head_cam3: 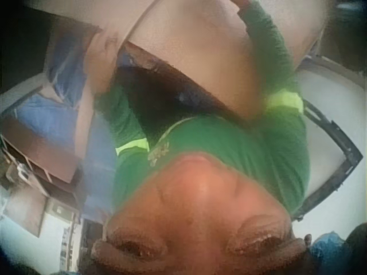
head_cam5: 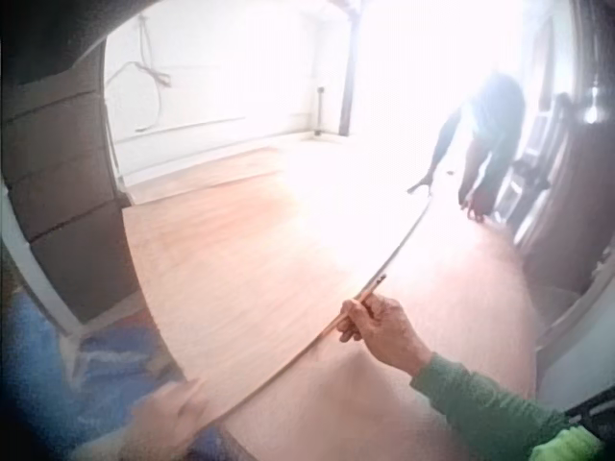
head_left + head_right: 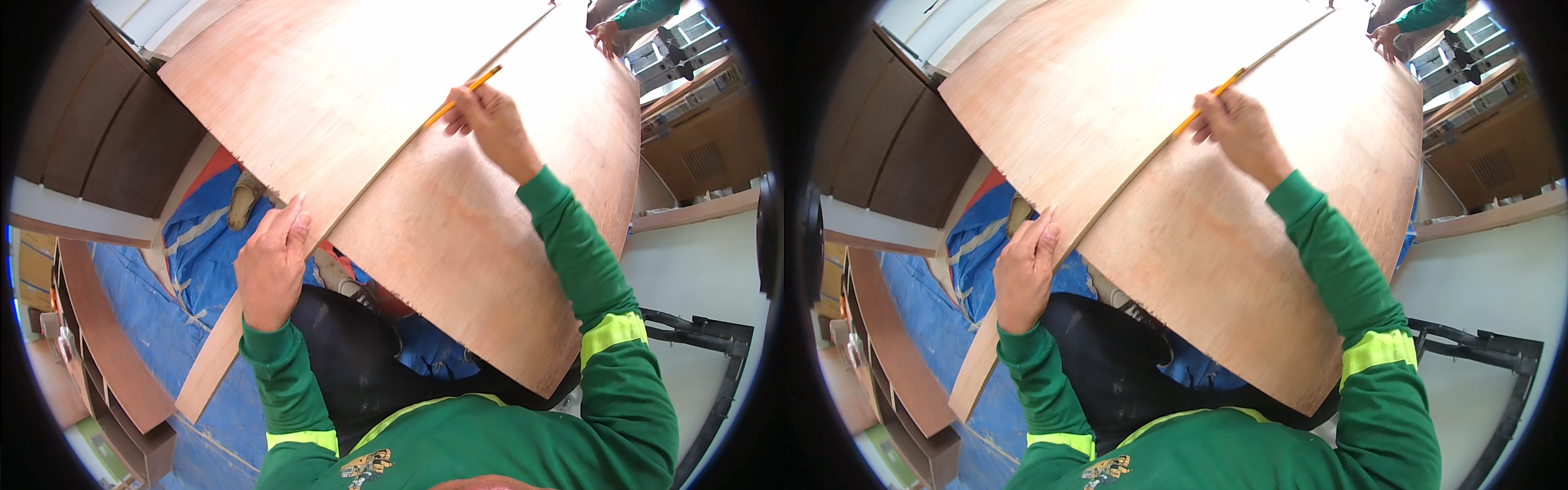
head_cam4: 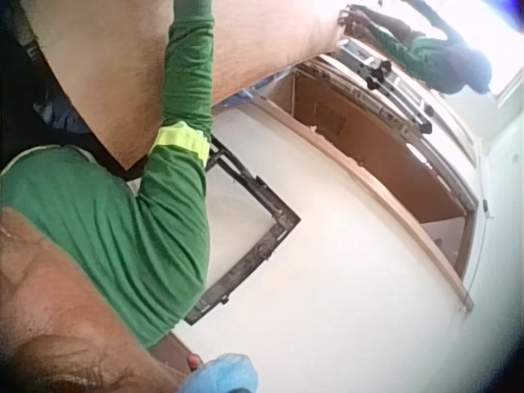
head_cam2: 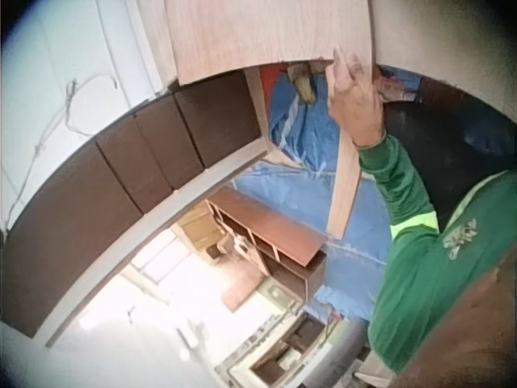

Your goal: The person marks a large plywood sheet with a pencil and straightedge, then uses a hand saw to cut along the marked line. A coworker assists by holding the sheet steady during the cut.

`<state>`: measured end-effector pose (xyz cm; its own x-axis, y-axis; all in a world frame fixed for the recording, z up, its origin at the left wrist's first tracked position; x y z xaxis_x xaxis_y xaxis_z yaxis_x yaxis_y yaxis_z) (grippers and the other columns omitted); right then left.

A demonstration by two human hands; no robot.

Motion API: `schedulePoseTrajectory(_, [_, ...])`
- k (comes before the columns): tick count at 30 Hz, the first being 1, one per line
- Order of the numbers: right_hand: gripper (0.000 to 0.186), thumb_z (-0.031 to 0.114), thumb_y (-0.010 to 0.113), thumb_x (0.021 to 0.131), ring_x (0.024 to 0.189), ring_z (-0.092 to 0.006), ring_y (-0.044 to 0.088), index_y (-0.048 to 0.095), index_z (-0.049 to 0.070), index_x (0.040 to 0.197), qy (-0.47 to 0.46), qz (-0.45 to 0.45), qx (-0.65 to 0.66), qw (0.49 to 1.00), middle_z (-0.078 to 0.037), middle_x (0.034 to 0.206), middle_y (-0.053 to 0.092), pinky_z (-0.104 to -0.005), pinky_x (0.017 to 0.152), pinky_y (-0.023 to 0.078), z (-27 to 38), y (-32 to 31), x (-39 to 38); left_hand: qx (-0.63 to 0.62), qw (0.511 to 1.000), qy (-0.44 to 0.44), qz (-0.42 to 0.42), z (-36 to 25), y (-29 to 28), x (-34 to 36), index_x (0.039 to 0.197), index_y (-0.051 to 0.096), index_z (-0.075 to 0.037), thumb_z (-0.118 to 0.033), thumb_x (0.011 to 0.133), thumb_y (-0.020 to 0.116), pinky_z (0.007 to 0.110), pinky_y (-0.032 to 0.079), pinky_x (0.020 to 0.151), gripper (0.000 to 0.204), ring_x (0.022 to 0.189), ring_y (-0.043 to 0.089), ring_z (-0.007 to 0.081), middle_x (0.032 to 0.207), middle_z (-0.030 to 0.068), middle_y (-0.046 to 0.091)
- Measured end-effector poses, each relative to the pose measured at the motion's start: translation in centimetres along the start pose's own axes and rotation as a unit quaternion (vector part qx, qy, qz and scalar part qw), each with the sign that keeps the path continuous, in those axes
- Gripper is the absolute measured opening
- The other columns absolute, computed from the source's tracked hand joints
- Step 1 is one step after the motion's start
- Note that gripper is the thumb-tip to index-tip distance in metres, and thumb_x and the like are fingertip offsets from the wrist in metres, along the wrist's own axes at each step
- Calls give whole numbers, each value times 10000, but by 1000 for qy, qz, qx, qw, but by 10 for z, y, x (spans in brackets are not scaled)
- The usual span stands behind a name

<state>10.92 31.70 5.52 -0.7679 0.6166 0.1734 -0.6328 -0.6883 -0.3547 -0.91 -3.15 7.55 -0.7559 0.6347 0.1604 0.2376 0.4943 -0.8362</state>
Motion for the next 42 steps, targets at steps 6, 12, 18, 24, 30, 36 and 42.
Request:
schedulePoseTrajectory(6, [353,306,553,1169,860,-174,784,729,2,1134,-13,-102,-124,987,-110,961,794,-294,759,630,-75,-115,105,-12,998,-46,37,-5,-1,1,1412,734,-105,-351,1154,576,395,529,878,389,888,635,316,976,128,649])
schedulePoseTrajectory(12, [380,339,560,1150,845,-166,779,729,-1,1161,14,-127,-169,977,-98,974,800,-319,789,628,-91,-164,164,156,969,184,-60,-31,-2,7,1375,772,-198,-57,976,751,398,533,895,424,1013,614,326,1130,106,666])
schedulePoseTrajectory(18, [397,344,564,1141,792,-163,774,722,-18,1172,-14,-124,-247,961,-98,951,805,-366,788,623,-79,-141,155,-26,975,187,113,-37,-7,44,1297,765,-107,-62,962,748,380,490,1011,339,1121,598,314,1203,126,651])
schedulePoseTrajectory(24, [426,369,509,1173,812,-327,793,701,-2,1093,-112,-163,-440,876,-168,876,774,-427,706,669,-65,-99,126,83,929,305,194,-55,43,120,1506,678,-181,-237,1070,663,444,444,1141,441,1327,553,326,1463,106,619])
schedulePoseTrajectory(30, [326,256,608,1137,667,-385,750,697,-33,1014,-192,-126,-291,929,-247,759,721,-455,547,574,-16,-43,48,97,930,306,182,-87,135,189,1627,562,-280,-523,1175,329,535,68,1375,563,1690,179,310,1789,-10,361])
schedulePoseTrajectory(36, [287,177,654,1112,531,-320,625,630,-37,922,-177,-10,-86,980,-202,643,600,-431,526,496,42,29,-31,140,929,283,195,-97,155,217,1691,420,-403,-523,1177,277,602,-11,1381,547,1700,124,297,1813,-80,288])
schedulePoseTrajectory(42, [325,245,636,1133,647,-208,728,659,-40,976,-113,41,15,993,-145,727,715,-345,607,582,33,39,-27,148,926,297,180,-92,160,218,1689,418,-417,-573,1161,281,658,-17,1364,567,1698,136,301,1815,-86,280])
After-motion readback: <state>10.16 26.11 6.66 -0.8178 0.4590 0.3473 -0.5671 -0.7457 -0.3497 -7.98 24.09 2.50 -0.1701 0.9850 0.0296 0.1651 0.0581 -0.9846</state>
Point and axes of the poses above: each hand's wrist, its own x-axis towards the middle knuckle, its own y-axis out of the palm, z = x × y, the point moved 3 cm from there along x, towards the middle knuckle
